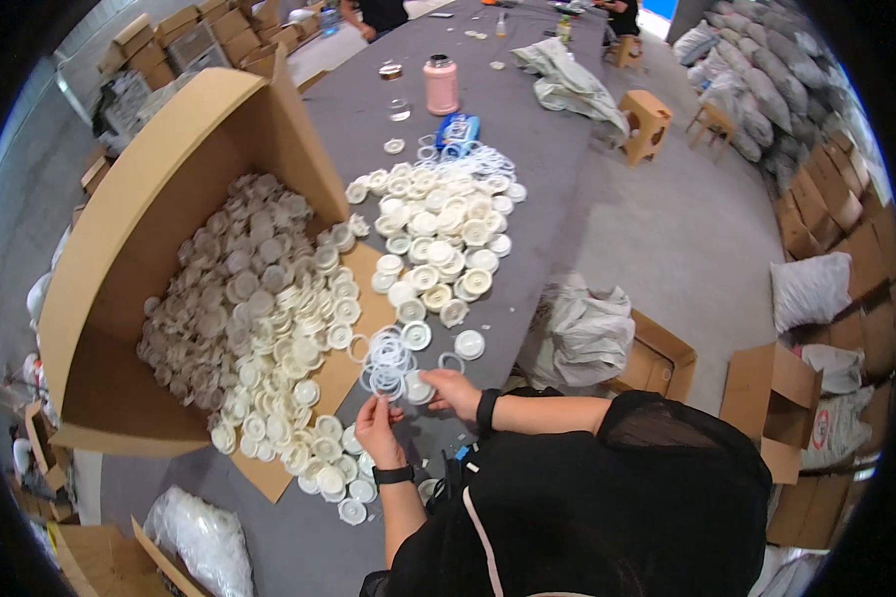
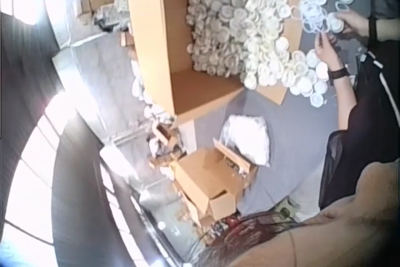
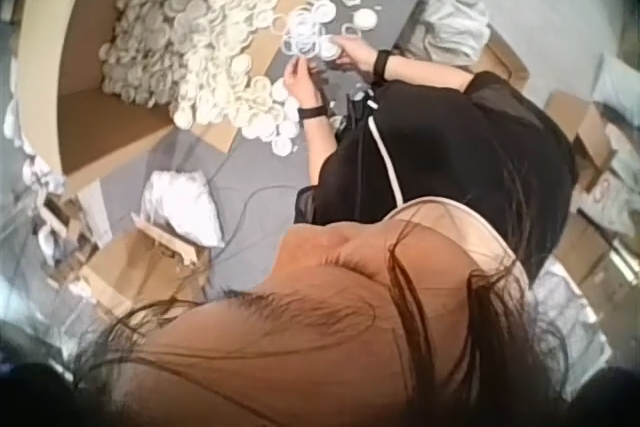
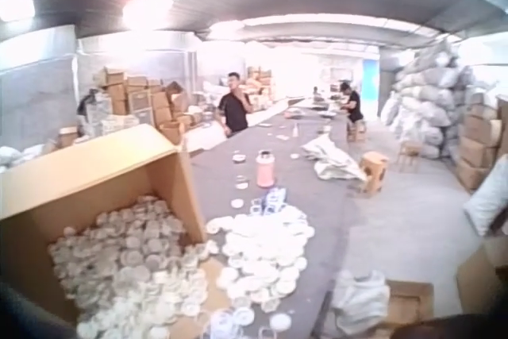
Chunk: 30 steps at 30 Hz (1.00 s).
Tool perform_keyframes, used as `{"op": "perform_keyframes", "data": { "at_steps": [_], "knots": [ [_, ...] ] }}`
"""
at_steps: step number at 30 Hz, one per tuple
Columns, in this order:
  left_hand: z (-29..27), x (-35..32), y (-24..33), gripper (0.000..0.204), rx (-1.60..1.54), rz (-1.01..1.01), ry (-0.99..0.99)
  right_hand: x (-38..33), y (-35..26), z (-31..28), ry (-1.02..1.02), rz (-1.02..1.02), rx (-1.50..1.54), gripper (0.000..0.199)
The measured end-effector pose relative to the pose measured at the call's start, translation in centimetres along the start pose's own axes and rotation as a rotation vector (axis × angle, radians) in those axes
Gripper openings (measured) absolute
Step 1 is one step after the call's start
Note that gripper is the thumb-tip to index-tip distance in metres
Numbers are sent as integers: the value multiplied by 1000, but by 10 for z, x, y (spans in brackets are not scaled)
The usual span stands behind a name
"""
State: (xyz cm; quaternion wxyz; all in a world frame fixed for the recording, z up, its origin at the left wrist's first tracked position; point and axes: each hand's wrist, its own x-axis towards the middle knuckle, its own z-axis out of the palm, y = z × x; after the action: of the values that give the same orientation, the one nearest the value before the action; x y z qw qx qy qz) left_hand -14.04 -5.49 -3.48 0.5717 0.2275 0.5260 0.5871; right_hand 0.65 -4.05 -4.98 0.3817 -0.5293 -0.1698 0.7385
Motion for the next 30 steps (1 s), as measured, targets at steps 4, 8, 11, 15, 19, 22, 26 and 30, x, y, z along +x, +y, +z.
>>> {"op": "perform_keyframes", "data": {
  "at_steps": [4, 8, 11, 15, 19, 22, 26, 30],
  "knots": [
    [15, -9, 5, 14, -39, 88, -2, -11, -11, 10, 8, -89, -1, 25],
    [16, -15, 17, 13, -178, -63, -111, -16, -12, 12, -92, -105, 154, 20],
    [18, -15, 19, 10, -119, 60, 12, -23, -19, 18, -127, -73, 223, 17],
    [26, -27, 44, 11, 569, 659, 68, -32, -24, 21, -198, 6, 272, 19],
    [18, -26, 41, 17, 906, 954, -158, -34, -26, 23, -274, 35, 336, 22],
    [18, -29, 41, 18, 964, 1003, -200, -42, -33, 27, -312, 25, 343, 24],
    [22, -33, 37, 14, 857, 906, -176, -48, -31, 32, -296, -101, 271, 19],
    [27, -42, 36, 21, 738, 824, -160, -49, -29, 32, -287, -184, 165, 20]
  ]
}}
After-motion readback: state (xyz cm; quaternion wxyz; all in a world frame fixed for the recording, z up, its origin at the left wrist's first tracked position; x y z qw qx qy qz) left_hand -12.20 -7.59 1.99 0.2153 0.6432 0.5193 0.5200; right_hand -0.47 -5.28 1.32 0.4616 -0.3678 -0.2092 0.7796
